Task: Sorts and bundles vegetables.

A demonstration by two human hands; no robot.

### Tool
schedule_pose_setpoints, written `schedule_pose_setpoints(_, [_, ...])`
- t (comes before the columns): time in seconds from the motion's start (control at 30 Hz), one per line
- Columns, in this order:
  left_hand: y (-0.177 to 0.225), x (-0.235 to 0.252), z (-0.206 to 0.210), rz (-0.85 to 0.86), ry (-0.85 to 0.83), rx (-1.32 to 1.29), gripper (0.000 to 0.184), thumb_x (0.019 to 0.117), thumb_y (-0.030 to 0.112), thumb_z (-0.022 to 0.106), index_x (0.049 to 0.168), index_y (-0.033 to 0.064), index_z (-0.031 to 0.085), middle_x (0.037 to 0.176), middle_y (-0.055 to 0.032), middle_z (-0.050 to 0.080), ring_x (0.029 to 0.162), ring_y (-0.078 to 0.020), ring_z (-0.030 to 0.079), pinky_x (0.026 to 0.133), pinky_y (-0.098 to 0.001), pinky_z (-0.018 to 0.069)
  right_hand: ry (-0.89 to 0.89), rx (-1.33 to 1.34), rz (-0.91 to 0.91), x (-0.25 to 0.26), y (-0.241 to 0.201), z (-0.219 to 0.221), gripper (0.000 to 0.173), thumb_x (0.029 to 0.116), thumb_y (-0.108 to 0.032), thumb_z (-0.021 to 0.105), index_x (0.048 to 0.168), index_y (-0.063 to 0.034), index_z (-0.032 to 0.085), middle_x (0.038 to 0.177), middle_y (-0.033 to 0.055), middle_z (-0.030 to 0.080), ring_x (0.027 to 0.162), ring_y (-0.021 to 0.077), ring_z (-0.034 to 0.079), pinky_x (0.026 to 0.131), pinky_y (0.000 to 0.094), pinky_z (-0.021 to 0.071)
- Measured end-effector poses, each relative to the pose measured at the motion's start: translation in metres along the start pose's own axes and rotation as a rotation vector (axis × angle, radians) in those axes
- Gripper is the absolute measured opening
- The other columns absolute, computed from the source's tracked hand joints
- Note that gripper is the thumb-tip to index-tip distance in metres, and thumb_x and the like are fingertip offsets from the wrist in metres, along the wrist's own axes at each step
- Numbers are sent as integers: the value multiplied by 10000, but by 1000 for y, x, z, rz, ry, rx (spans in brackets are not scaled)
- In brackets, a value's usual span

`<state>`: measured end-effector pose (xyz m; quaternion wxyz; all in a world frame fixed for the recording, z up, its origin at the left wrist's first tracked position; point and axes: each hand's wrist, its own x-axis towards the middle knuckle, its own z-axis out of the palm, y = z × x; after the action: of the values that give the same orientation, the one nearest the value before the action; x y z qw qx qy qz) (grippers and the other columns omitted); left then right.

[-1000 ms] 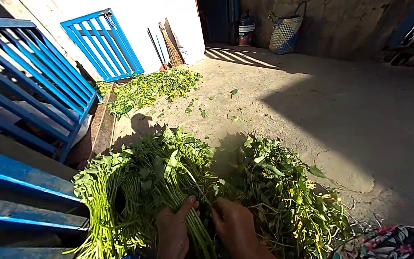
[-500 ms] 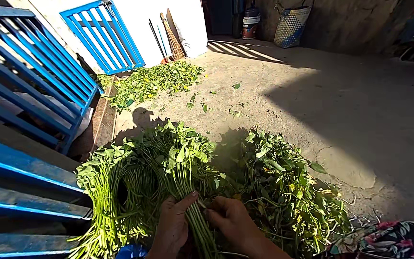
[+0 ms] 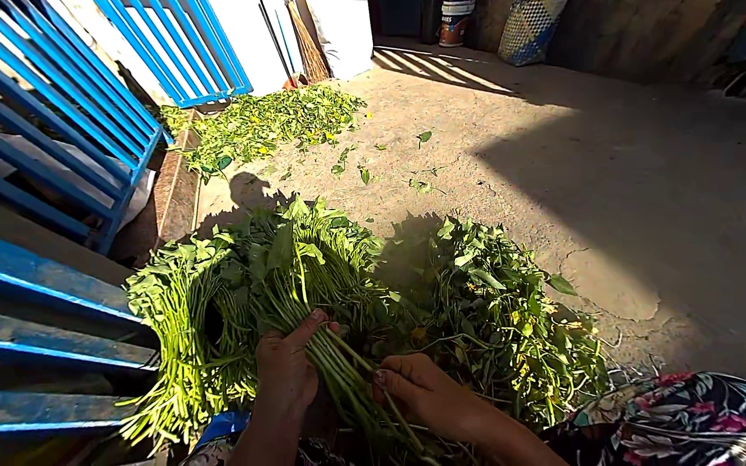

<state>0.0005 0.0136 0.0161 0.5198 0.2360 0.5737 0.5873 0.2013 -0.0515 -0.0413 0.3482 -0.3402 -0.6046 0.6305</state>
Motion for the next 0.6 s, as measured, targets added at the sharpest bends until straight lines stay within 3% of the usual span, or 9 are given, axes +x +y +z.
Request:
schedule_pose_setpoints(0.07, [1,-1,0,12,21,3,237,960,-27,642,1176,-59,549,911,-216,704,680,-302,727,615,-440,645,25,-2,6,0,0,2,393,1115,-307,411,903,-68,640,704,-17,529,570,48,470,532,222,392])
schedule_pose_setpoints(0.13, [1,-2,1,10,26,-2,240,962,-20,643,1179,-53,545,909,-209,704,672,-297,727,607,-437,644,18,85,50,-2,-1,0,382,1110,-321,427,927,-69,648,753,-6,581,605,61,542,562,228,472])
schedule_pose_setpoints(0.23, [4,0,-1,-1,15,-24,212,983,9,624,1177,-53,562,914,-204,714,686,-292,731,619,-427,643,-98,284,124,-10,0,-5,283,1094,-299,460,1075,-66,619,895,19,629,813,118,645,756,307,568])
schedule_pose_setpoints(0.33, [13,8,-7,30,55,-73,234,981,36,639,1196,-20,564,944,-164,722,734,-258,744,656,-404,651,-200,335,161,-26,7,-11,323,1062,-313,438,1076,-59,637,966,44,681,941,160,670,871,374,560])
schedule_pose_setpoints(0.4, [17,9,-10,73,87,-95,244,971,24,647,1196,-12,558,932,-152,712,730,-242,735,657,-398,649,-212,368,156,-39,11,-16,344,1068,-336,412,1070,-69,629,939,48,675,932,180,674,895,409,559])
schedule_pose_setpoints(0.47, [15,4,-6,100,97,-77,240,968,11,649,1189,-16,559,914,-155,713,708,-249,735,637,-393,649,-203,425,129,-49,16,-22,288,1070,-346,445,1033,-121,621,849,0,626,818,139,648,807,364,563])
schedule_pose_setpoints(0.53, [11,-1,-2,105,93,-57,231,965,6,650,1177,-16,562,901,-154,716,697,-255,736,628,-394,648,-137,390,106,-56,15,-21,222,1073,-313,476,950,-165,588,701,-82,465,612,30,462,582,224,403])
schedule_pose_setpoints(0.6, [9,-4,1,114,89,-44,236,960,5,659,1173,-20,560,900,-159,720,697,-258,739,627,-397,648,-46,243,103,-61,13,-17,219,1053,-247,480,875,-156,570,635,-94,398,544,6,383,520,199,322])
